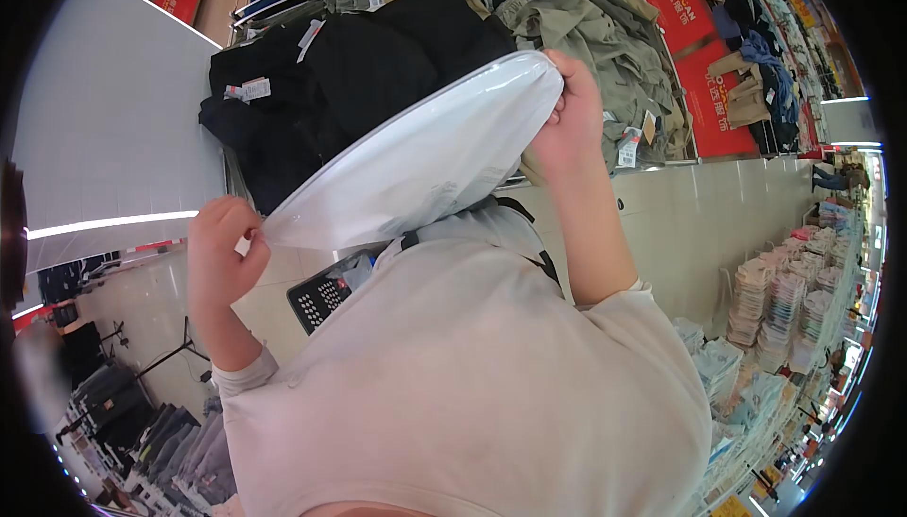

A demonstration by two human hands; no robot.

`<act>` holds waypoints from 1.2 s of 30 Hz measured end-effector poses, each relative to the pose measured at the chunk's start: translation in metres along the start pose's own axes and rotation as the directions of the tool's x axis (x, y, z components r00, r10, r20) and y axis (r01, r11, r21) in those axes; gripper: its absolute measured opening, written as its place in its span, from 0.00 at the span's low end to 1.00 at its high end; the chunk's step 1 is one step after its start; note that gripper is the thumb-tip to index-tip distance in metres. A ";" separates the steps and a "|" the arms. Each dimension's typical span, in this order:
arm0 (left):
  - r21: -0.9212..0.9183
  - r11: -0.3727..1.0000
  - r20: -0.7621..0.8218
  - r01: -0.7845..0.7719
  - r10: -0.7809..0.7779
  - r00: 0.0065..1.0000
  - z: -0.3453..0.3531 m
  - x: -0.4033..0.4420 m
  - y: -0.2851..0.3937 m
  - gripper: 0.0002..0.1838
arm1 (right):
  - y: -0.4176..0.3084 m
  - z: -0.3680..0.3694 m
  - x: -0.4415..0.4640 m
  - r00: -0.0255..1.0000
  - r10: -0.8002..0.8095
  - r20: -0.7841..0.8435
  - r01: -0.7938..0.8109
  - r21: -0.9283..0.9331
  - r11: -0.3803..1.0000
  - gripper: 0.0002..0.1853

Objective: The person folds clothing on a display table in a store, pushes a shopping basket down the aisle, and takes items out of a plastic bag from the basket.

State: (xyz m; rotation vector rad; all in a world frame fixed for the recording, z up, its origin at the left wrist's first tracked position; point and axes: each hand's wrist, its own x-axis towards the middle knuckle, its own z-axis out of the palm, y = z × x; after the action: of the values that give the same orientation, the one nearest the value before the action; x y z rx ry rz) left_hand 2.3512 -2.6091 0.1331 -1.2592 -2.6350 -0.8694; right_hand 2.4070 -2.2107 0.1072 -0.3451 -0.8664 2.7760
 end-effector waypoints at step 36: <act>-0.835 0.462 0.161 0.298 -0.313 0.936 0.093 0.010 0.045 0.06 | 0.011 0.049 -0.100 0.475 -0.043 0.879 0.842 -0.468 -0.270 0.09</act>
State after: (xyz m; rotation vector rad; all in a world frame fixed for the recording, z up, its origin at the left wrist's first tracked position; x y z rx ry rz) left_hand 2.3920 -2.5303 0.0793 -0.7974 -2.4441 -2.4547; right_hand 2.4872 -2.2721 0.1559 0.7148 -2.3386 0.7691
